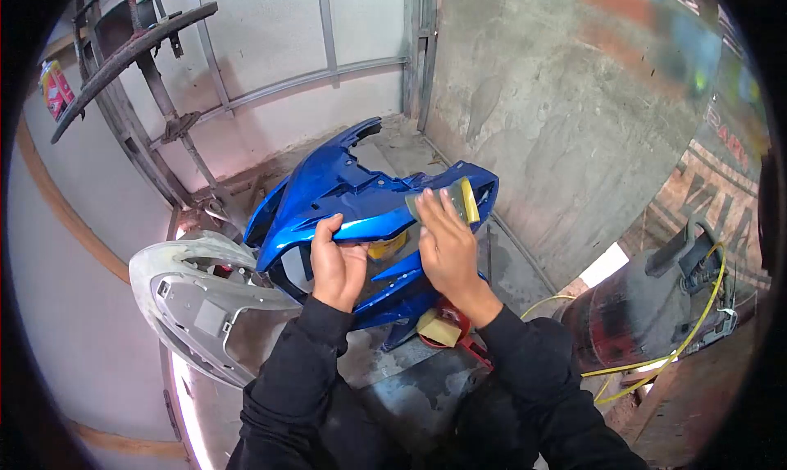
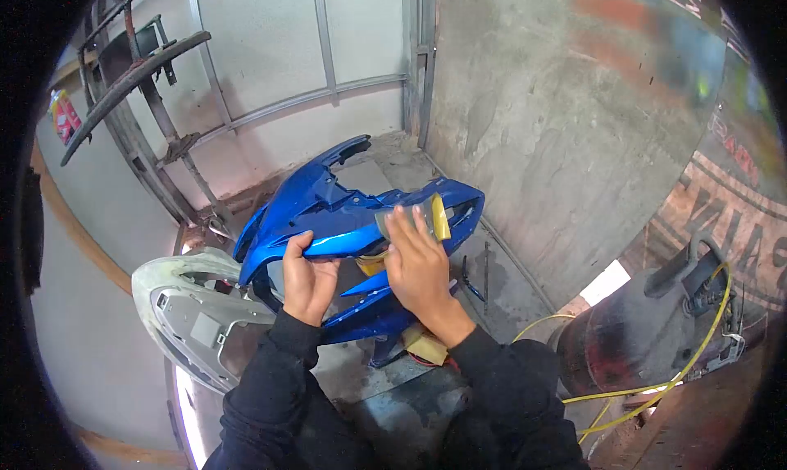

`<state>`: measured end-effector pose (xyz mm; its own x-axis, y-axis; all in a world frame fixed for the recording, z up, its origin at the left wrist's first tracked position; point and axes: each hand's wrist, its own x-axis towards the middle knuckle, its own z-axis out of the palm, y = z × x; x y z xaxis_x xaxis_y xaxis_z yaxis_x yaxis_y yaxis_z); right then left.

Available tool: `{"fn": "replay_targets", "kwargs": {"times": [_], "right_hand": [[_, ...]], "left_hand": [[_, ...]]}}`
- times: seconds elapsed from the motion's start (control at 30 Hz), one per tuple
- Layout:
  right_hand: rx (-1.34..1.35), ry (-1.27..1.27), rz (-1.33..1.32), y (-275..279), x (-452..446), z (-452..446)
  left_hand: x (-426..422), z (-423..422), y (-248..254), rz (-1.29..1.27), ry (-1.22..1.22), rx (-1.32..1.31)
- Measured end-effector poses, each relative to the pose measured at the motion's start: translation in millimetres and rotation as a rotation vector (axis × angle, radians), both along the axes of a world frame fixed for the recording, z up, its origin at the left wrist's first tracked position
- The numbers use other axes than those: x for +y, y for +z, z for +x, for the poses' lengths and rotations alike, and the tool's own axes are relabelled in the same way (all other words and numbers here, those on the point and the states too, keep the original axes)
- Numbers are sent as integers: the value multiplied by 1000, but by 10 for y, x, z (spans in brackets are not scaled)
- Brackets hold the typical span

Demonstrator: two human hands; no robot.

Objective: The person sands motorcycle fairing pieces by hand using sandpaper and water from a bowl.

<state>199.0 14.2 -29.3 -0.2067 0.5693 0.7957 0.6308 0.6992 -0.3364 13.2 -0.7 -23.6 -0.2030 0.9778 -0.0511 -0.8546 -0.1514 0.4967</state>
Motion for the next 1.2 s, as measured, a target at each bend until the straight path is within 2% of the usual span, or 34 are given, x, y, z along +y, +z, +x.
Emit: {"fn": "replay_targets", "kwargs": {"times": [0.2,0.3,0.43,0.53,0.6,0.67,0.77,0.93,1.0,1.07,1.13,1.2], "right_hand": [[-81,182,76,45,-228,-214],[4,7,2,-1,0,-5],[-79,163,70,75,-207,-240],[-75,113,98,-18,-177,-43],[31,-28,3,-10,-5,76],[3,-41,21,20,-10,-32],[-49,234,35,105,-245,-169],[110,-36,-49,-6,83,87],[53,25,5,61,11,-42],[32,215,-3,108,-118,-96],[1,121,44,20,-44,48],[121,-50,-49,-22,106,162]], "left_hand": [[-9,-17,4,13,-32,14],[-65,10,72,-16,19,16],[-5,-18,-43,27,-22,12],[-71,2,112,-7,23,38],[-76,-1,51,3,35,28],[-48,46,21,0,50,27],[-36,0,26,32,11,31],[-35,-67,-41,34,11,6],[-28,-37,-39,43,18,9],[-45,-34,66,26,25,12],[-43,-74,131,8,8,1],[-58,-76,105,5,6,-8]]}}
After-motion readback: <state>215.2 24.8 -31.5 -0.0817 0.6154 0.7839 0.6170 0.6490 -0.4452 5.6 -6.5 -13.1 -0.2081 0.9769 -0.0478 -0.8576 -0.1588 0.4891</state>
